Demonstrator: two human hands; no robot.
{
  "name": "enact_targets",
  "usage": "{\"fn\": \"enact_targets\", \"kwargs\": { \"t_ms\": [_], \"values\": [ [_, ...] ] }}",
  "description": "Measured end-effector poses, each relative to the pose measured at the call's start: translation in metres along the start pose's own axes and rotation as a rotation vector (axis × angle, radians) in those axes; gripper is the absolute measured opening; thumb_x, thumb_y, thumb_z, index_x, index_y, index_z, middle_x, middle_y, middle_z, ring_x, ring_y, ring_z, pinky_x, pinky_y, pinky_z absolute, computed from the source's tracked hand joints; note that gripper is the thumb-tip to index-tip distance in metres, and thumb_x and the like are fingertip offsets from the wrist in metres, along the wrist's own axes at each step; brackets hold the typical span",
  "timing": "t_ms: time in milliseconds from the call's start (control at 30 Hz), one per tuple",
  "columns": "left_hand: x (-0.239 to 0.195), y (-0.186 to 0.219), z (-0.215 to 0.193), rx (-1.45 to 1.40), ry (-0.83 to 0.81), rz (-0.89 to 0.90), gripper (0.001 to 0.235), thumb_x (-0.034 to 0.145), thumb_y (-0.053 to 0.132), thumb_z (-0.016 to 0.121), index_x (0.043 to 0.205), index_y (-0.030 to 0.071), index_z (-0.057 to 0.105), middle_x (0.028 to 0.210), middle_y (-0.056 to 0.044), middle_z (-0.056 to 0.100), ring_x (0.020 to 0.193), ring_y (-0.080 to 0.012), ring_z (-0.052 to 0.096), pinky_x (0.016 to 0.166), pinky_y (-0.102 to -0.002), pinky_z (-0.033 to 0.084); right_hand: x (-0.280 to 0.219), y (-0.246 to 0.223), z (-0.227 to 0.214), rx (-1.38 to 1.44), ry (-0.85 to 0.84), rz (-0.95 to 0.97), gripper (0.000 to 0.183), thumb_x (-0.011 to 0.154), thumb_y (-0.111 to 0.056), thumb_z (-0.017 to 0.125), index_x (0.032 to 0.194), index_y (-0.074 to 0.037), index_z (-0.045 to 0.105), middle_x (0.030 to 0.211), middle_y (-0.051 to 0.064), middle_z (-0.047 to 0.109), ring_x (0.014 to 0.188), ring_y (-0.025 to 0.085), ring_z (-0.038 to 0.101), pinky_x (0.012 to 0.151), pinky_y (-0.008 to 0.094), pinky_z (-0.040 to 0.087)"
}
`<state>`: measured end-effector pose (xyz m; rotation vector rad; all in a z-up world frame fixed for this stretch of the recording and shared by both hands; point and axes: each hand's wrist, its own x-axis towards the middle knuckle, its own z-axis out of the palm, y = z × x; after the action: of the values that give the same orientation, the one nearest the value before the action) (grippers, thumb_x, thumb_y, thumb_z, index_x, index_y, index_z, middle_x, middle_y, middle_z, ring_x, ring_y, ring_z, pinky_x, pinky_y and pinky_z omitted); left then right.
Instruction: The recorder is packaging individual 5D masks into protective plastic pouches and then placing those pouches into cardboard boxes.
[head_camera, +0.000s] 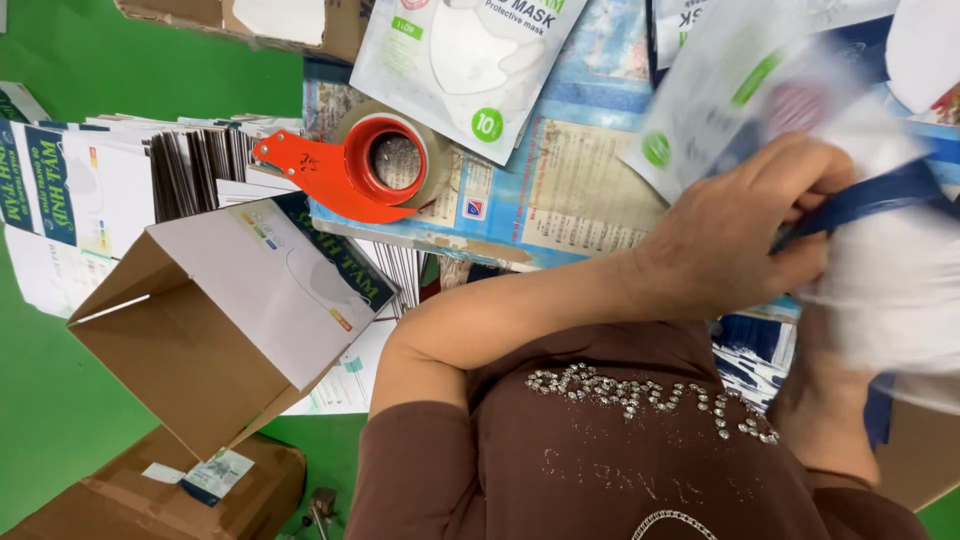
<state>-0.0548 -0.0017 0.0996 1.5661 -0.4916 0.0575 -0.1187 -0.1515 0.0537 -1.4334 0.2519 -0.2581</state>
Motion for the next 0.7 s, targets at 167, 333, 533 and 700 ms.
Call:
{"fn": "enact_targets", "kwargs": {
  "t_ms": [167, 333, 533, 700],
  "values": [
    [-0.032, -0.032, 0.027, 0.211, -0.348, -0.143, 0.034, 0.085, 0.012, 0.067, 0.112, 0.006, 0.048, 0.100, -0.009, 0.059, 0.089, -0.0261, 0.067, 0.077, -0.041, 0.056, 0.007, 0.013, -0.035, -0.236, -0.240, 0.254, 0.045, 0.090, -0.006, 0.062, 0.134, -0.002, 0.053, 0.128, 0.004, 0.060, 0.118, 0.010, 0.059, 0.102, 0.022, 0.048],
    [-0.039, -0.017, 0.017, 0.197, -0.359, -0.090, 0.040, 0.084, 0.010, 0.066, 0.118, 0.006, 0.045, 0.105, -0.012, 0.058, 0.097, -0.0305, 0.065, 0.079, -0.044, 0.053, 0.015, 0.062, -0.102, -0.432, -0.407, 0.359, 0.051, 0.084, 0.002, 0.068, 0.134, 0.000, 0.058, 0.129, 0.008, 0.064, 0.114, 0.014, 0.063, 0.094, 0.026, 0.052],
    [-0.036, -0.020, 0.037, 0.398, -0.512, 0.066, 0.028, 0.091, 0.007, 0.064, 0.113, 0.007, 0.046, 0.106, -0.011, 0.058, 0.093, -0.0236, 0.064, 0.083, -0.037, 0.054, 0.023, 0.092, -0.110, -0.133, -0.509, 0.135, 0.026, 0.092, 0.000, 0.074, 0.113, -0.001, 0.059, 0.112, 0.001, 0.064, 0.099, 0.007, 0.059, 0.085, 0.021, 0.049],
    [0.002, 0.001, -0.016, 0.214, -0.458, -0.022, 0.042, 0.086, 0.023, 0.076, 0.119, 0.008, 0.054, 0.106, -0.006, 0.071, 0.089, -0.0238, 0.071, 0.072, -0.036, 0.057, 0.003, 0.072, -0.122, -0.666, -0.636, -0.123, 0.008, 0.098, 0.001, 0.075, 0.095, -0.003, 0.069, 0.089, 0.007, 0.072, 0.082, 0.015, 0.068, 0.071, 0.025, 0.052]
  ]
}}
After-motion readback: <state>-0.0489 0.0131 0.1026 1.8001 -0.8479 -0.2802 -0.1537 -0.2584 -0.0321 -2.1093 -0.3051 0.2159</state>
